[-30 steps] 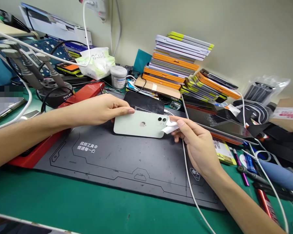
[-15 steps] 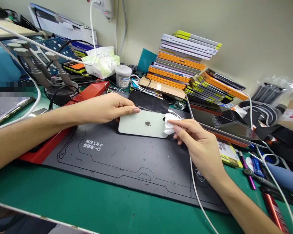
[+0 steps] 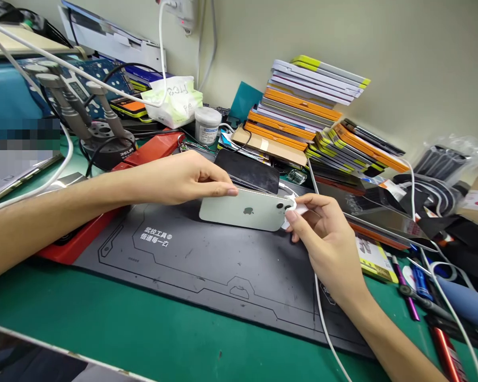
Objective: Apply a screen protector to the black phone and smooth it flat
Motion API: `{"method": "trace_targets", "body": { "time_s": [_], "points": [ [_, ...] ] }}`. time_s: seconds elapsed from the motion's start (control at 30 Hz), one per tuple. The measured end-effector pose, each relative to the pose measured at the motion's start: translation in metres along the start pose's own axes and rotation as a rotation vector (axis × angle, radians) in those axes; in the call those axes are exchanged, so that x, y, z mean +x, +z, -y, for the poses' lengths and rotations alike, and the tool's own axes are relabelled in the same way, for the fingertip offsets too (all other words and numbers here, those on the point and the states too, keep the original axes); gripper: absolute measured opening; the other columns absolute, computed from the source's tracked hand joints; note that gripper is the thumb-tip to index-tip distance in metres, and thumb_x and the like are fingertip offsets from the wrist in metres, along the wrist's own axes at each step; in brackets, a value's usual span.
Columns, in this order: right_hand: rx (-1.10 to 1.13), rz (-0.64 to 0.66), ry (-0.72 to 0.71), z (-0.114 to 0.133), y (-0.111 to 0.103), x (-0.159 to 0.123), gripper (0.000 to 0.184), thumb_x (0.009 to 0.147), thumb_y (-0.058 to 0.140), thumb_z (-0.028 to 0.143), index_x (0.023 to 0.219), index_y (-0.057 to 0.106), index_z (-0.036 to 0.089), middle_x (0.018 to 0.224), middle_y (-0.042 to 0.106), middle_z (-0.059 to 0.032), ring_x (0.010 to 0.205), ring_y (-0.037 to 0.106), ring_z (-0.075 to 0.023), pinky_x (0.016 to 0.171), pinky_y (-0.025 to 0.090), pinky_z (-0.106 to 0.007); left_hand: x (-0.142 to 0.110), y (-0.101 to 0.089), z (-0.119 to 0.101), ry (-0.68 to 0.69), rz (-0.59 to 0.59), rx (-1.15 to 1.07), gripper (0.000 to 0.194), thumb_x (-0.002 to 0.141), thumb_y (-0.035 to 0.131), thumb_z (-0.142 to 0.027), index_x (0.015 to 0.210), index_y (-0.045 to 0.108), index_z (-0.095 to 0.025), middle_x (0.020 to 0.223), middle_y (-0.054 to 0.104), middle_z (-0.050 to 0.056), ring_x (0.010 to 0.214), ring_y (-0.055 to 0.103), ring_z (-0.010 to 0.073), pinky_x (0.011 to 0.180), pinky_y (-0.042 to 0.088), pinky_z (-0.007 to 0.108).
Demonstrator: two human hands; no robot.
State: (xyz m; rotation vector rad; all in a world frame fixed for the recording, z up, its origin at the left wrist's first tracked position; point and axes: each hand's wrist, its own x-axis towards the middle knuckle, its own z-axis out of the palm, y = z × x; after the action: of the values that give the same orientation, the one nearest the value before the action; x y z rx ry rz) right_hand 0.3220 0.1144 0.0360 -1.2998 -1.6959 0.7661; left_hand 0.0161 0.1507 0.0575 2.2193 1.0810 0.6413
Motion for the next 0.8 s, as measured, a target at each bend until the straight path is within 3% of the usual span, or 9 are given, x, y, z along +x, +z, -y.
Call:
{"method": "trace_targets", "body": {
  "time_s": [0.2,0.43,0.67,0.8],
  "points": [
    [-0.093,-0.008,-0.006,0.008,0.000,-0.001,0.026,0.095,0.076,0.051,0.102,0.070,0.027,0.074,0.067,0.0007,0.060,0.059,-0.0158,0.057,0.054,-0.030,-0.004,-0.001,-0.001,0.028,0.029,-0.012,0.044,0.098,0.062,-0.062,0.107,0.088,-0.028,0.090,0.083,-0.001,0.074,0.071,0.0187,0.062,0.048,0.025],
    [-0.043,0.027,0.025,0.009,-0.004,0.002,0.030,0.091,0.080,0.052,0.102,0.073,0.025,0.071,0.068,0.0001,0.059,0.060,-0.0165,0.054,0.053,-0.030,-0.003,-0.001,0.000,0.054,0.021,-0.042,0.040,0.097,0.065,-0.059,0.112,0.088,-0.030,0.102,0.086,0.000,0.079,0.073,0.0199,0.064,0.051,0.025],
    [-0.073,0.037,0.024,0.008,-0.007,0.001,0.030,0.092,0.078,0.054,0.094,0.075,0.025,0.068,0.066,0.0005,0.057,0.057,-0.0152,0.056,0.049,-0.029,-0.003,-0.001,0.001,0.035,0.025,-0.046,0.041,0.096,0.066,-0.061,0.111,0.088,-0.030,0.094,0.086,0.000,0.068,0.067,0.0175,0.058,0.048,0.025],
    [-0.141,0.047,-0.036,0.008,-0.012,0.001,0.028,0.096,0.074,0.054,0.098,0.078,0.026,0.078,0.072,-0.0018,0.061,0.060,-0.0166,0.058,0.049,-0.032,-0.003,-0.002,0.002,0.008,0.035,-0.046,0.045,0.095,0.065,-0.064,0.108,0.089,-0.029,0.091,0.085,0.000,0.070,0.068,0.0190,0.058,0.049,0.026]
  ]
}}
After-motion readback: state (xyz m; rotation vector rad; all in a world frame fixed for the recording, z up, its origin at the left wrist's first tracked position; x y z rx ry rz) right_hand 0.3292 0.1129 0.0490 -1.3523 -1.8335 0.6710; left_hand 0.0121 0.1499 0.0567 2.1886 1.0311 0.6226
